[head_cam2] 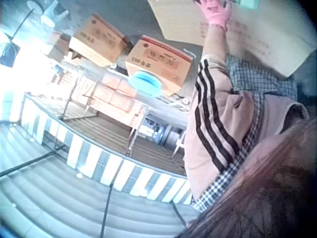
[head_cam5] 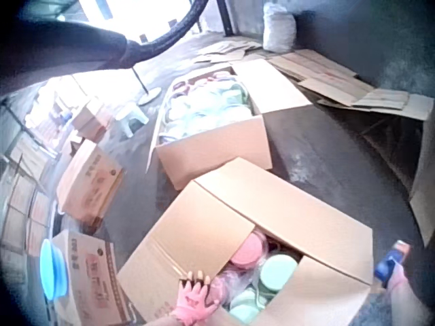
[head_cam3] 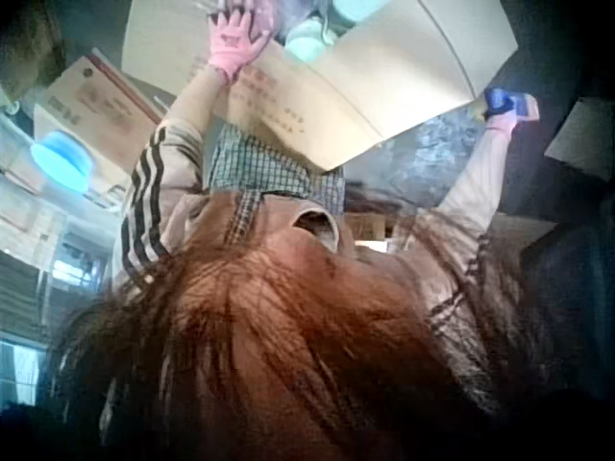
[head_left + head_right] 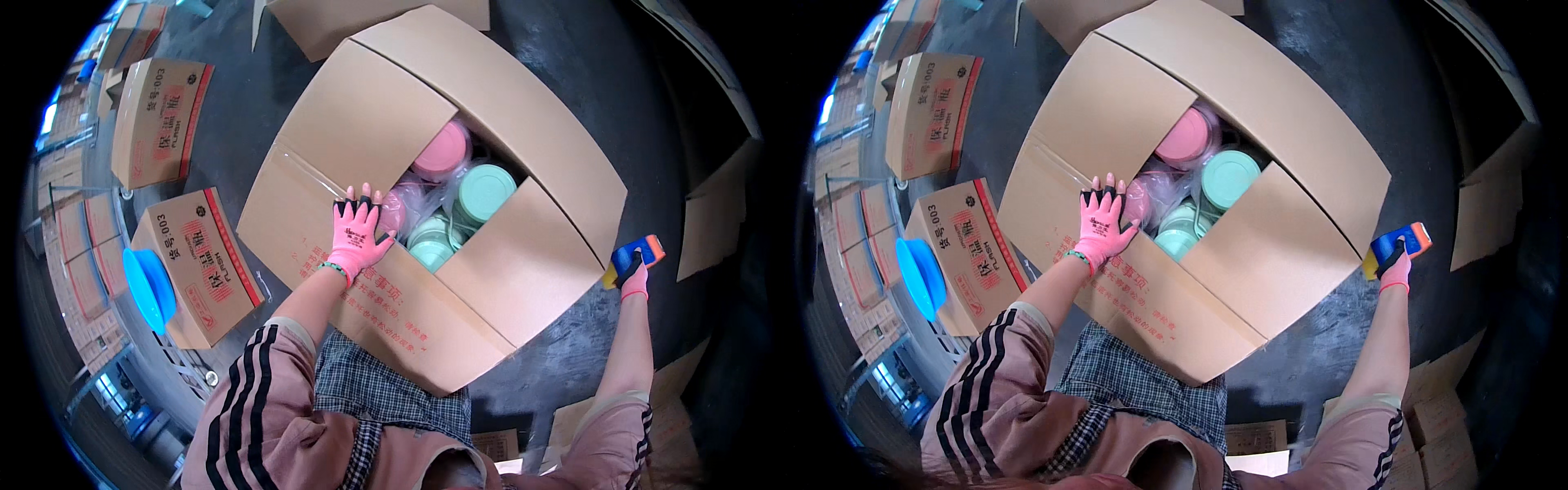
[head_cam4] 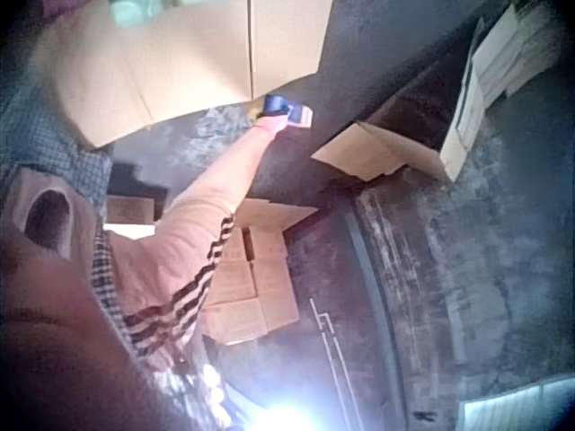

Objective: The person packs colorful plastic containers into cardboard boxes in a warehouse setting. They arrange the items inside, close the flaps, and seal the boxes using a handheld tape dispenser. The person repeats this process for multiple boxes throughout the clip.

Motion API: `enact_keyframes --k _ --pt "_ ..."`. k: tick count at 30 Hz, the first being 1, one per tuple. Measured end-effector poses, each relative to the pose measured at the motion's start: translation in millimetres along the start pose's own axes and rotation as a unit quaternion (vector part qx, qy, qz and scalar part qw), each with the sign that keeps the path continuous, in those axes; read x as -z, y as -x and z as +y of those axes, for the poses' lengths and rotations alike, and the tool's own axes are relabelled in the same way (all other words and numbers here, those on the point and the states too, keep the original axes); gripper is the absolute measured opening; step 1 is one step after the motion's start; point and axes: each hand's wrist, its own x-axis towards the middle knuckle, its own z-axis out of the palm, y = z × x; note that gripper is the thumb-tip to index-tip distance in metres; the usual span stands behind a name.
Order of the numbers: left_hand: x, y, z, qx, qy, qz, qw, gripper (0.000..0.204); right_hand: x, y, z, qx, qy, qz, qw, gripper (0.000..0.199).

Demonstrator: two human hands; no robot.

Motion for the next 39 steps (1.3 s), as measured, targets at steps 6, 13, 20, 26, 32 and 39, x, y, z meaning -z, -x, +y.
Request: enact_keyframes --k 6,13,20,26,32,39 --pt "-3.6 -1.9 -2.9 -0.005 0.024 0.023 0.999 0.076 12.4 -41.3 11.7 0.033 -0.109 -0.161 0.98 0.053" --pt "-20.8 2.6 -9.3 0.001 0.023 -0.084 0.996 0.064 1.1 219.2 -80.0 -0.072 -0.264 -0.558 0.783 0.063" --pt "-2.1 5.4 -6.9 -0.026 0.09 -0.014 0.995 0.043 -46.9 322.6 58.7 0.119 0.042 -0.259 0.958 0.044" --pt "0.5 55.6 -45.0 -0.154 0.27 0.155 0.938 0.043 -52.3 328.4 58.9 0.103 -0.031 -0.238 0.965 0.05" --pt "20.6 -5.4 -48.6 -0.068 0.109 0.088 0.988 0.054 -66.6 343.3 23.6 0.084 0.075 -0.344 0.932 0.041" --pt "22.9 14.9 -41.4 0.09 0.532 -0.028 0.841 0.03 -108.8 366.2 -11.0 0.205 0.451 -0.47 0.731 0.058"
